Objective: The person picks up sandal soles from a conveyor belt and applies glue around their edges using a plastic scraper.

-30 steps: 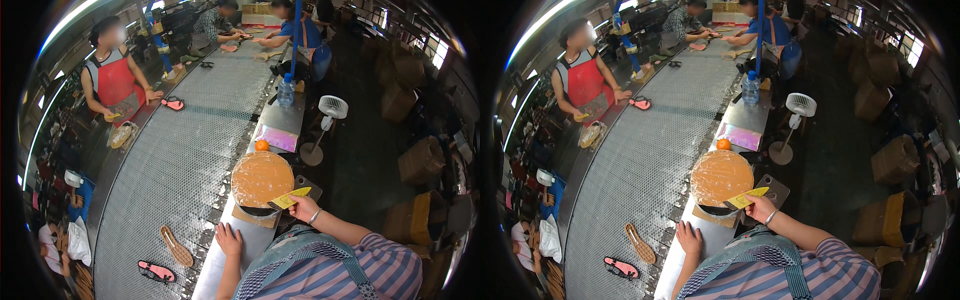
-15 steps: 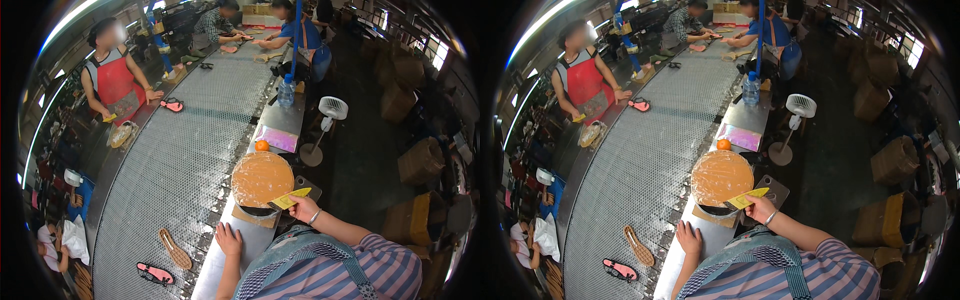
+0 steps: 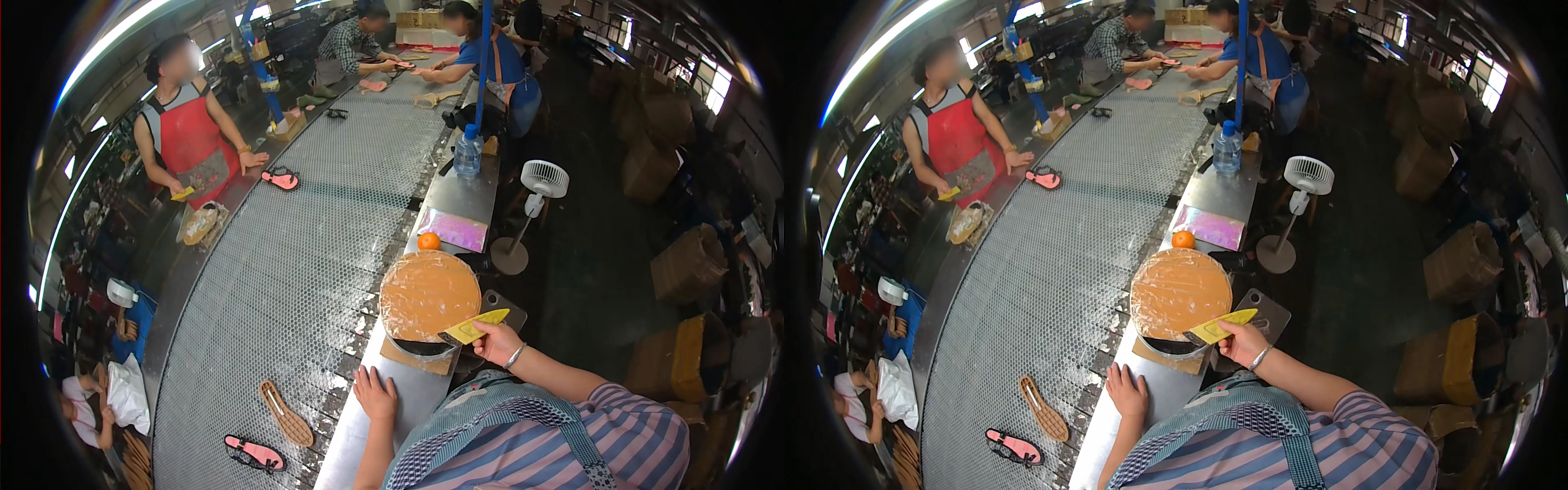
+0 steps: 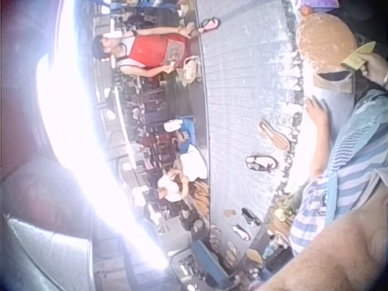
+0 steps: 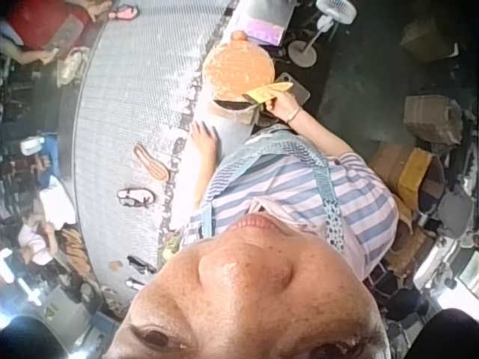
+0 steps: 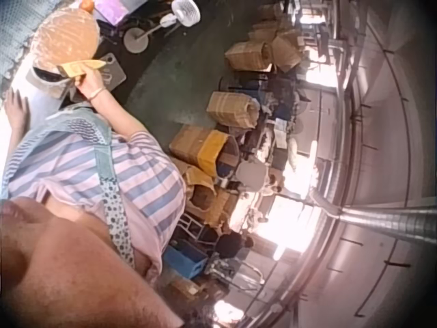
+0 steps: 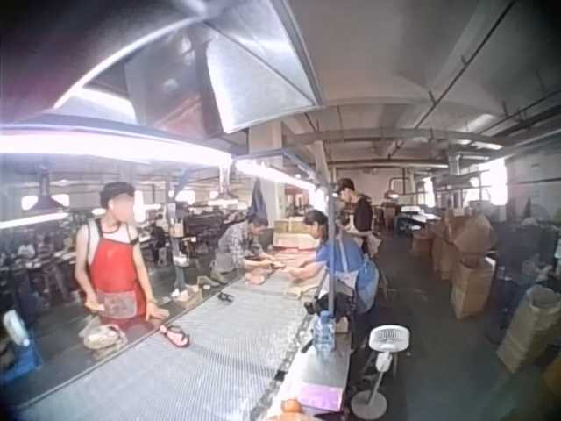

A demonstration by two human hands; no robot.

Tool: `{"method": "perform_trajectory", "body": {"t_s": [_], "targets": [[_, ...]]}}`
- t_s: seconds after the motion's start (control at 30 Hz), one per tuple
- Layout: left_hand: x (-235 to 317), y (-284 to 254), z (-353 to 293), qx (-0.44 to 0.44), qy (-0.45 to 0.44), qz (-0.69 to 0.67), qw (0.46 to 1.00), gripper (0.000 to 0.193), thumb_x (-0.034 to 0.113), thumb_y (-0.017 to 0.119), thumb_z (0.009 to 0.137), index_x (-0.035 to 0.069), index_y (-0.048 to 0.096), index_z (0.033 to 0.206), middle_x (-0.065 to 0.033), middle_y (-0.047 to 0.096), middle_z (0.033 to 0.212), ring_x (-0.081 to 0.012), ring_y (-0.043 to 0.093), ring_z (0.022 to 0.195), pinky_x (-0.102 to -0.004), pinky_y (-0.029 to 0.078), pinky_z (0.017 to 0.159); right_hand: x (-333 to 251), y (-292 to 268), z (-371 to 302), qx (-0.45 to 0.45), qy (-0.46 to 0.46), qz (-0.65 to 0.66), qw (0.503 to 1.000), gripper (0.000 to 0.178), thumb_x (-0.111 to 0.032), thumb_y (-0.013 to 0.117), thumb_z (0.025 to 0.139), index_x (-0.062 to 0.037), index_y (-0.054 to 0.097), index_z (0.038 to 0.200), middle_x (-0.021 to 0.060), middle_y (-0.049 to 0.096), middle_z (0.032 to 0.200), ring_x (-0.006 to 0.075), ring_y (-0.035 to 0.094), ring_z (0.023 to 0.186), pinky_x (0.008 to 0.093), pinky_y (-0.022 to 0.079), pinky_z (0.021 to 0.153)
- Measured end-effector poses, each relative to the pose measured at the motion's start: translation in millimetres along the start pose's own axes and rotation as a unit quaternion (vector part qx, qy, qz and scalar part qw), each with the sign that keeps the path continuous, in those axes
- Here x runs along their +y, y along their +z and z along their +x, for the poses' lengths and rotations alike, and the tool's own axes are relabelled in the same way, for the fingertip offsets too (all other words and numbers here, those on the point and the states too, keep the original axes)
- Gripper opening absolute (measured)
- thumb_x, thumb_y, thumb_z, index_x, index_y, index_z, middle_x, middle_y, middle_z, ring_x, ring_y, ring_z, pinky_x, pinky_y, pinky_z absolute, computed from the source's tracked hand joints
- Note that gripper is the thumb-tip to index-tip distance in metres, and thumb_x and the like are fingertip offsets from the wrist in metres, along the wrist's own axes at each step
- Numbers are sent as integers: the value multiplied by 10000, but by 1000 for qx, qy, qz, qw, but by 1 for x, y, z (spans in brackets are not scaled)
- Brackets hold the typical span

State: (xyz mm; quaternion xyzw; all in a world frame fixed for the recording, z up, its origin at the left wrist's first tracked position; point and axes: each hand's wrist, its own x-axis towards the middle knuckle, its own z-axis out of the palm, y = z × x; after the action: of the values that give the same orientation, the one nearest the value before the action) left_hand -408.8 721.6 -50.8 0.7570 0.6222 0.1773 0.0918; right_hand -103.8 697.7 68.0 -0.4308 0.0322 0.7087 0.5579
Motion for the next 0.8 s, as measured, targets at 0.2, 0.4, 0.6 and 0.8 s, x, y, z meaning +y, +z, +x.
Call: {"method": "perform_trajectory", "body": {"t_s": [0.2,0.4,0.6,0.8], "targets": [[4,-2,3,-3,-5,-7,1000,492,293,566,789,26,481,1194,-189,364,1347,-365,289,1277,-503,215,1031,-2,0,0,3,-3,-3,1000,232,-145,533,883,-89,584,1103,-1,562,743,82,461,529,211,396,489],[5,-2,4,-5,-5,-6,1000,496,297,565,788,26,480,1195,-190,362,1348,-365,289,1277,-502,212,1032,-4,-3,2,-3,2,-2,1000,239,-148,534,882,-99,579,1111,1,568,762,84,466,536,215,396,489],[4,-1,4,-11,-6,0,1000,502,308,558,794,32,477,1205,-186,358,1354,-360,284,1282,-498,208,1039,-4,-4,4,-5,6,-4,1000,236,-148,533,881,-103,579,1108,4,571,774,90,475,543,219,396,493],[6,0,5,-4,-3,1,1000,498,308,559,795,35,480,1204,-180,356,1357,-356,282,1285,-500,208,1039,-5,-7,6,-8,5,-2,1000,239,-145,534,879,-101,578,1110,12,579,772,95,481,537,220,397,493]]}}
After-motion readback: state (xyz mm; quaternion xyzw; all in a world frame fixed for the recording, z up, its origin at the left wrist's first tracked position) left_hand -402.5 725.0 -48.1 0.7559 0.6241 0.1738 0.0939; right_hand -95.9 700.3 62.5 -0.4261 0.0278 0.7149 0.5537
